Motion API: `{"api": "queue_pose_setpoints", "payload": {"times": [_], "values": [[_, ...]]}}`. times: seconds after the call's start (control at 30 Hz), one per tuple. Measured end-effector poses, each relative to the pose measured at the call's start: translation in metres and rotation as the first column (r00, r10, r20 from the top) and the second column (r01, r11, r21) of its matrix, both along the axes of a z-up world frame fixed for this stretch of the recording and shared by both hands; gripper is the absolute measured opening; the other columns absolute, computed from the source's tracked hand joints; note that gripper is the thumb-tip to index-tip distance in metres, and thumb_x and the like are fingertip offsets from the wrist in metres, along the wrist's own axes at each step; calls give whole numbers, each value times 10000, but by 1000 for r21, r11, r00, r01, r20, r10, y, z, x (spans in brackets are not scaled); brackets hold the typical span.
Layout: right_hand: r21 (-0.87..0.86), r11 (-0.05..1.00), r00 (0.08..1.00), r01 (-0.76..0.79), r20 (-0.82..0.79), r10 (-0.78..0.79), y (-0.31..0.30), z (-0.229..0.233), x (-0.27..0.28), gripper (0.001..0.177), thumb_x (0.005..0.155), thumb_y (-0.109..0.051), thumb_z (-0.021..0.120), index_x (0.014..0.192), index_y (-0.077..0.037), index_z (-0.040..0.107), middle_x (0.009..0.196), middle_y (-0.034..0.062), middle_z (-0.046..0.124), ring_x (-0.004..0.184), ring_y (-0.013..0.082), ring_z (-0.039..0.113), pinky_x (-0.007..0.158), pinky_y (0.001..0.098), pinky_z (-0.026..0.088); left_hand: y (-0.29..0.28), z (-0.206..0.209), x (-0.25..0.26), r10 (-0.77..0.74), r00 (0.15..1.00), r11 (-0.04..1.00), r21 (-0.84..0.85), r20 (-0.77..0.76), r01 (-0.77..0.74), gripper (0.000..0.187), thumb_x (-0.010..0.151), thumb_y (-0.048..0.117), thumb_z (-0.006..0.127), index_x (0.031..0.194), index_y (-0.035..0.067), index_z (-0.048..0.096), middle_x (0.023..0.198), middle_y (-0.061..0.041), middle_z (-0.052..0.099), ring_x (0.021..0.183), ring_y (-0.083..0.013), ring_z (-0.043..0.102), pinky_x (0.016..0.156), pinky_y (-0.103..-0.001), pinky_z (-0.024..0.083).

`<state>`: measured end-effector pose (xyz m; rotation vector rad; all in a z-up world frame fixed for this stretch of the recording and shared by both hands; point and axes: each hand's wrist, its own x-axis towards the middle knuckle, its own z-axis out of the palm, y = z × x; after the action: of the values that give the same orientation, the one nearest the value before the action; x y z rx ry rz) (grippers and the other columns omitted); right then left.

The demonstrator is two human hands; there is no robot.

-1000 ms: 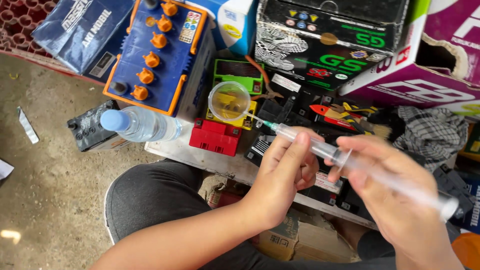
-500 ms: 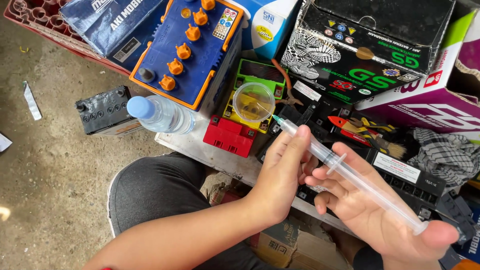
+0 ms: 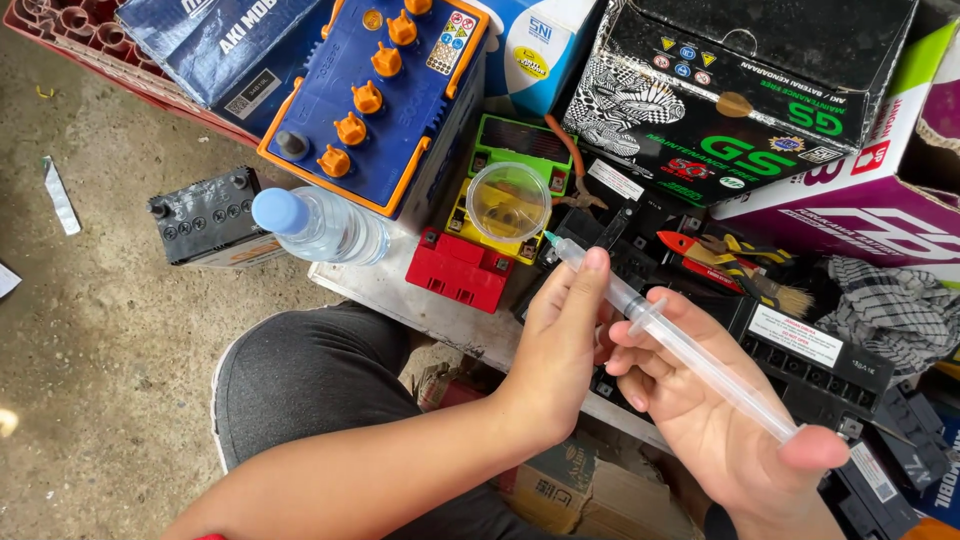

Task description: Filling lead-acid battery cells with liquid using a plastic syringe

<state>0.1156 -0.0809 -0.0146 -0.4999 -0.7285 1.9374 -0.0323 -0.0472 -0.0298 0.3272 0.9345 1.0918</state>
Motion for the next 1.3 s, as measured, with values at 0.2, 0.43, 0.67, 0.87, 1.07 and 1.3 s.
{"api": "queue_pose_setpoints", "payload": {"times": [0.2,0.43,0.67,0.87,1.07,1.3], "values": [[31,997,995,66,67,-68,-7,-4,0,1097,885,-710,975,1538,-2,448,1418,293,591,1148,317,596,959,385,427,-2,-5,1,0,996,997,76,-92,7,373,1049,448,487,807,169,431,683,46,426,587,-51,410,518,-238,350],[8,990,982,139,128,-138,-6,-6,-5,1043,855,-711,975,1468,0,520,1285,240,690,1040,257,618,854,345,436,-4,-9,3,-7,990,997,80,-138,18,365,1056,450,469,829,166,434,686,35,442,582,-66,432,535,-250,383],[-1,978,971,208,121,-206,-9,-14,-6,842,916,-552,938,1431,7,575,1225,270,706,937,261,620,857,354,464,-6,-5,4,-14,998,993,114,-58,21,371,1079,424,442,844,138,430,598,-16,495,455,-124,519,457,-255,348],[-7,969,959,246,149,-243,-14,-18,-5,602,941,-393,893,1353,-31,643,1139,242,758,822,218,591,815,344,445,-12,-1,3,-9,996,979,201,-88,26,349,1091,403,432,843,157,448,670,23,501,619,-70,467,571,-258,390],[-84,948,937,308,199,-287,-19,-15,-6,338,907,-238,852,1188,-101,723,1004,238,771,692,144,547,760,325,448,-20,-2,6,-58,997,975,215,44,47,306,1126,341,413,978,72,410,680,-130,568,508,-249,632,416,-263,502],[-88,930,913,356,247,-326,-19,-11,-13,197,943,-183,759,1118,-108,710,567,45,516,770,156,671,674,311,420,-21,-4,8,-77,995,984,164,70,64,293,1128,343,403,1021,71,421,678,-130,559,482,-207,563,415,-268,494]]}}
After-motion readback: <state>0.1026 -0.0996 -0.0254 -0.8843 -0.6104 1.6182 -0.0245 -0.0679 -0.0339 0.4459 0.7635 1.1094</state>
